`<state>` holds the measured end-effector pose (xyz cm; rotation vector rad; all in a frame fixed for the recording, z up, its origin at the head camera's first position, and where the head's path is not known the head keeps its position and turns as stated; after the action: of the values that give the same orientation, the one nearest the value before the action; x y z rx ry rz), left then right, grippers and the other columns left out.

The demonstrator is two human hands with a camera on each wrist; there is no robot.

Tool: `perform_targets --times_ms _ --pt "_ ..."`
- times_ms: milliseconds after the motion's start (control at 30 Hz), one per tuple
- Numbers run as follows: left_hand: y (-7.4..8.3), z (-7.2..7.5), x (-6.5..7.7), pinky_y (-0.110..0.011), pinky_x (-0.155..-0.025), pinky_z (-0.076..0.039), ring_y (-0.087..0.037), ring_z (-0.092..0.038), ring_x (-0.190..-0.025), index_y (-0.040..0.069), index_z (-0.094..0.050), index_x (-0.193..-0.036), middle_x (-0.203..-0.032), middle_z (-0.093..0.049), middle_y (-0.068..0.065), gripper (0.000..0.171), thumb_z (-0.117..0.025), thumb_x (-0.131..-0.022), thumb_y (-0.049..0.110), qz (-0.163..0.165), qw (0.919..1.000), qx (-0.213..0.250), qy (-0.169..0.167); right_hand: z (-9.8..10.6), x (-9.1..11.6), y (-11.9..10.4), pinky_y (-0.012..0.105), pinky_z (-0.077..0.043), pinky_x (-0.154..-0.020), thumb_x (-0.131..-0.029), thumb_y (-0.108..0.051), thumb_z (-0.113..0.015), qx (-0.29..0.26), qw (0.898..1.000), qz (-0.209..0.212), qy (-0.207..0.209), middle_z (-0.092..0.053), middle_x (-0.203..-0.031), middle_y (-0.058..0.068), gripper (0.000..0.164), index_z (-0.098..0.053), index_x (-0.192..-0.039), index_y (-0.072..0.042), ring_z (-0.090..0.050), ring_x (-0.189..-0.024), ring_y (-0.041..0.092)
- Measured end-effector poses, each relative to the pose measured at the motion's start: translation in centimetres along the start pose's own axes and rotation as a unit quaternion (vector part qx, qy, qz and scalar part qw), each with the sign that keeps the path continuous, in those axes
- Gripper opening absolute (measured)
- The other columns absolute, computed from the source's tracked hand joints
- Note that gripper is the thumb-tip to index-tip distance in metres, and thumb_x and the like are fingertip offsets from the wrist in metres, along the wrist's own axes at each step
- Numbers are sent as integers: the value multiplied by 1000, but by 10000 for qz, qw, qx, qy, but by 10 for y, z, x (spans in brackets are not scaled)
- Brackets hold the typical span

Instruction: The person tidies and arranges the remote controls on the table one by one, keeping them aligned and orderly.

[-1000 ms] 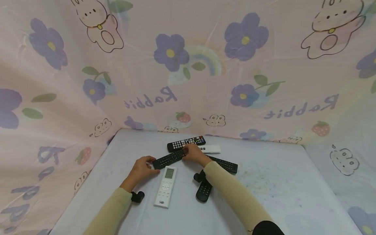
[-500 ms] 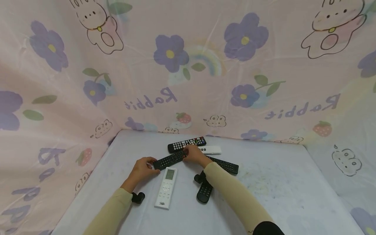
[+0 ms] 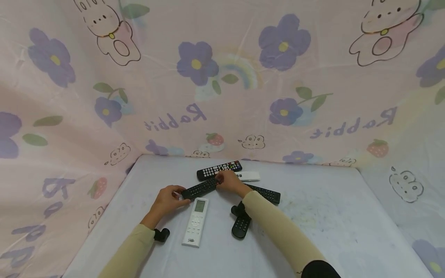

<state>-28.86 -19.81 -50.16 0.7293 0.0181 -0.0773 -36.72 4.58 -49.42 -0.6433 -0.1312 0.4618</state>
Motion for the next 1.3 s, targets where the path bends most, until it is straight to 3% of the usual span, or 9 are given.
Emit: perform_targets --times_ms 167,467,833,1067,1300 --pt "2 1 -2 -32 -72 -52 -18 -62 -86 11 -70 -112 -99 -66 -5 48 -86 -70 26 -260 9996 -52 66 3 -1 -2 29 -54 -78 -78 -7 -76 -127 9999 48 57 -70 -97 9 28 -69 -105 -2 -65 -88 18" --pt "1 -1 -3 -31 -70 -51 -19 -61 -87 11 -71 -111 -99 -67 -5 47 -86 -68 26 -270 9996 -77 38 -2 0 4 35 -53 -86 -78 -7 -74 21 9991 -353 -225 -69 -101 11 37 -66 -113 2 -64 -93 21" --pt "5 0 -2 -32 -72 -52 -19 -62 -88 12 -70 -112 -101 -67 -4 49 -86 -69 30 -443 9988 -212 64 -5 2 4 36 -53 -84 -77 -5 -75 48 9993 -288 -216 -68 -103 13 42 -64 -116 4 -63 -92 21" --pt "7 5 4 -37 -74 -52 -21 -64 -93 15 -69 -114 -105 -69 -3 52 -86 -68 33 -392 9988 -279 115 1 8 0 34 -53 -84 -78 -6 -75 -295 9991 -249 -152 -67 -105 12 44 -63 -119 2 -62 -93 20" --pt "8 6 8 -35 -75 -52 -19 -64 -94 15 -67 -116 -104 -70 -3 53 -85 -69 32 -454 9989 -49 108 8 9 1 34 -54 -83 -82 -9 -74 -559 9979 -279 -151 -69 -107 11 43 -62 -123 -3 -65 -97 20"
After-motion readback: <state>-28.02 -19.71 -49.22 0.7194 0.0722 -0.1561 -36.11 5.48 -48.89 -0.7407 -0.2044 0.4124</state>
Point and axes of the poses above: each hand's wrist, its own x-axis away from the middle knuckle, its own z-axis out of the back of the hand, y = z × x, the point moved 4 cm from there along -x, towards the middle knuckle
